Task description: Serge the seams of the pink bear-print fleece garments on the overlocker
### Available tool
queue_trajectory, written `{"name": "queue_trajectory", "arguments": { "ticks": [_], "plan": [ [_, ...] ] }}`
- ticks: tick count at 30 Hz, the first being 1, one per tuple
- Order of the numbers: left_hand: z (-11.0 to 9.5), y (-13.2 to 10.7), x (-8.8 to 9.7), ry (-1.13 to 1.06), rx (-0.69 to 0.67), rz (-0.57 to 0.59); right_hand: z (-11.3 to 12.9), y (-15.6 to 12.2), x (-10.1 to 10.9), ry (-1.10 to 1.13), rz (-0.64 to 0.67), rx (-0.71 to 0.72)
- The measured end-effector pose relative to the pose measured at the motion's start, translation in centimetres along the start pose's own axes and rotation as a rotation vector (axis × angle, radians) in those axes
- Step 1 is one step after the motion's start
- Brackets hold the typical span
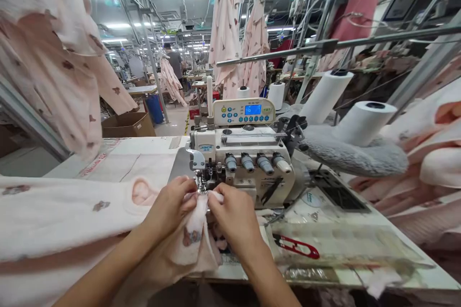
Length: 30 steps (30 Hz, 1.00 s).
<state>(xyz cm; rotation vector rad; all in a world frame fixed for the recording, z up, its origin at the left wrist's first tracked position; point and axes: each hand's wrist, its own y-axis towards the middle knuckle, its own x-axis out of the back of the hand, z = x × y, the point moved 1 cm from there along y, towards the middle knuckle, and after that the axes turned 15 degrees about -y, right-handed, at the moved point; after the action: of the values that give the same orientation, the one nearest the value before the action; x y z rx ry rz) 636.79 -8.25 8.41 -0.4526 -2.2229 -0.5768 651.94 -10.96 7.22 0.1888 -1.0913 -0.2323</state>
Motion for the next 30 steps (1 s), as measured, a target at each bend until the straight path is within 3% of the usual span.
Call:
{"name": "queue_trajectory", "arguments": {
  "ticks": [5,10,24,27,29,30],
  "plan": [
    [0.4,0.0,-0.3,0.032,-0.02,-0.054,-0.2,-0.7,-0.7,0.083,-0.105,0.021],
    [0.5,0.3,-0.1,0.002,-0.031,-0.031,-0.7,-0.9,-1.2,0.121,-0.133,0.024],
    [0.3,1.4,0.3,0.135,-0.049,-0.083,-0.1,-1.5,-2.8,-0.161,-0.33,0.096],
    [-0.1,-0.6,0.3,0.197,-0.138,-0.182,-0.1,-3.5,-2.6,-0.176,-0.489,0.107],
    [0.0,-3.3,-0.3,0.188,-0.259,-0.282,-0.5,-5.2,-2.8,-0.106,-0.655,0.103],
    [0.2,-4.9,-0.8,0.171,-0.313,-0.319,-0.8,-5.9,-3.1,-0.014,-0.658,0.089]
  ]
}}
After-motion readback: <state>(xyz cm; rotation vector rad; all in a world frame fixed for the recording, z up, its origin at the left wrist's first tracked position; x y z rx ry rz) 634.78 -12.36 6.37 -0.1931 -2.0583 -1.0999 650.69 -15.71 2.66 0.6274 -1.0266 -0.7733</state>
